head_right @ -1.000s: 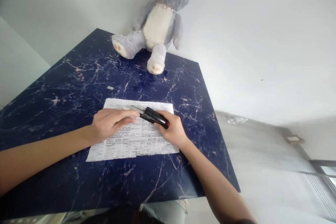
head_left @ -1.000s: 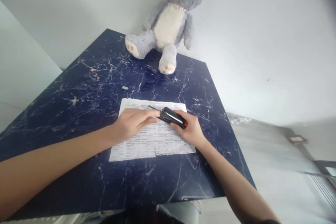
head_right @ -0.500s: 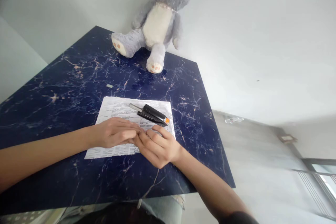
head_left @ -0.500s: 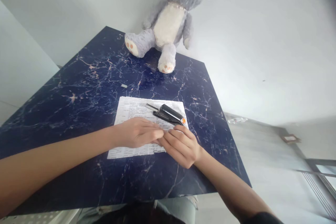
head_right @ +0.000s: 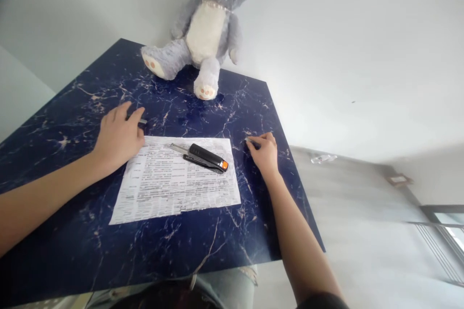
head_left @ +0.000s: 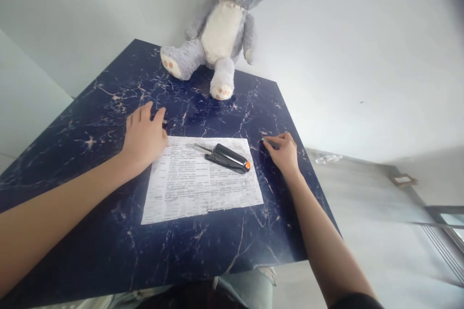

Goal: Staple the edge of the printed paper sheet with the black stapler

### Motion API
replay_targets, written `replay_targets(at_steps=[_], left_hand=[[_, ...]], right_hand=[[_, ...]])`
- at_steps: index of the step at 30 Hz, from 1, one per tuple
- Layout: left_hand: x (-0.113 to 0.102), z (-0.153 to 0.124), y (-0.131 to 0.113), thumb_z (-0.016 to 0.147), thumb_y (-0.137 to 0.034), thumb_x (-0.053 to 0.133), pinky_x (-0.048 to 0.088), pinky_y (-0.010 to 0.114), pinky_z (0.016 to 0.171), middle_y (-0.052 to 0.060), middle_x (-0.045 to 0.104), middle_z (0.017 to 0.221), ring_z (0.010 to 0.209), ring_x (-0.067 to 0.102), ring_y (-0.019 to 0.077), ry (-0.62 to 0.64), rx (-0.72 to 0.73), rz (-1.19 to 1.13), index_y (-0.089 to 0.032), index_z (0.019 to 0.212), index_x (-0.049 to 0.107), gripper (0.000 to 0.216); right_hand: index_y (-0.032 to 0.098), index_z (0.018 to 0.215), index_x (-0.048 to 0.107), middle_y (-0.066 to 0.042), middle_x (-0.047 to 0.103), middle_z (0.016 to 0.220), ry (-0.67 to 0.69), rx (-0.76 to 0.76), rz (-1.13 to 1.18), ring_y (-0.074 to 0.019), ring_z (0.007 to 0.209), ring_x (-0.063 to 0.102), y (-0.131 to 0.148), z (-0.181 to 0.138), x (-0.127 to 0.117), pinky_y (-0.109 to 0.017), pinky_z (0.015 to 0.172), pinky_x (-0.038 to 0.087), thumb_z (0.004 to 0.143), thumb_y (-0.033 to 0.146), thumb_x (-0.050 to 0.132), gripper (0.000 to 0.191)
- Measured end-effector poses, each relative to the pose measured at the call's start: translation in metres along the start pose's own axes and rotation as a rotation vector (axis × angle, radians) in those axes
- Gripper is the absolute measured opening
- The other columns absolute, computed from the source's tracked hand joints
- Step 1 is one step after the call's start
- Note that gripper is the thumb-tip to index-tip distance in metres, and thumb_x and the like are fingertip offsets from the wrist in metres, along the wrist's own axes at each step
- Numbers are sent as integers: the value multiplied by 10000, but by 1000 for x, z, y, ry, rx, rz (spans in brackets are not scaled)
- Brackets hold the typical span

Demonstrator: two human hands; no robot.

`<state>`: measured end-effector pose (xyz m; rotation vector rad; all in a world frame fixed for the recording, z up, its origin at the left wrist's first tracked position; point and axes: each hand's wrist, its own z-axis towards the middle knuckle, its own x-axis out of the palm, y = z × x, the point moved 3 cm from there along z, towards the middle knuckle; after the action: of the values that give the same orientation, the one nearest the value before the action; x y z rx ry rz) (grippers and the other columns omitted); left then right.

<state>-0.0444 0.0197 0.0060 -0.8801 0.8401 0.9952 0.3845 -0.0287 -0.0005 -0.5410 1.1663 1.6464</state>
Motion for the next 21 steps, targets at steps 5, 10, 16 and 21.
replay_targets(at_steps=[5,10,16,21], left_hand=[[8,-1,8,905,-84,464,455,525,1225,248,652,1465,1390,588,390,160,102,103,-23,1397,687,543],[-1,2,7,907,-79,457,582,502,980,162,752,1236,1130,690,364,176,103,132,-154,1177,774,423],[-7,-6,-13,1048,-233,498,574,408,812,109,774,1022,943,737,291,65,130,-64,-196,1155,694,226],[-10,-23,-48,1079,-308,577,563,309,813,26,792,1006,888,753,182,81,321,-446,-233,1120,701,151]], right_hand=[[174,1280,791,-135,640,1119,-51,35,-14,-240,890,619,-7,4,14,-459,936,570,899,399,741,445],[193,1006,786,-24,675,774,-68,28,161,-182,656,590,10,-4,3,-353,725,531,970,364,655,218],[223,1014,768,-33,723,883,47,-121,361,-184,746,633,64,-28,-7,-345,710,519,1019,390,651,204],[238,1402,637,-112,671,1241,431,-417,476,-264,1091,662,107,-50,6,-430,930,577,996,491,722,486]])
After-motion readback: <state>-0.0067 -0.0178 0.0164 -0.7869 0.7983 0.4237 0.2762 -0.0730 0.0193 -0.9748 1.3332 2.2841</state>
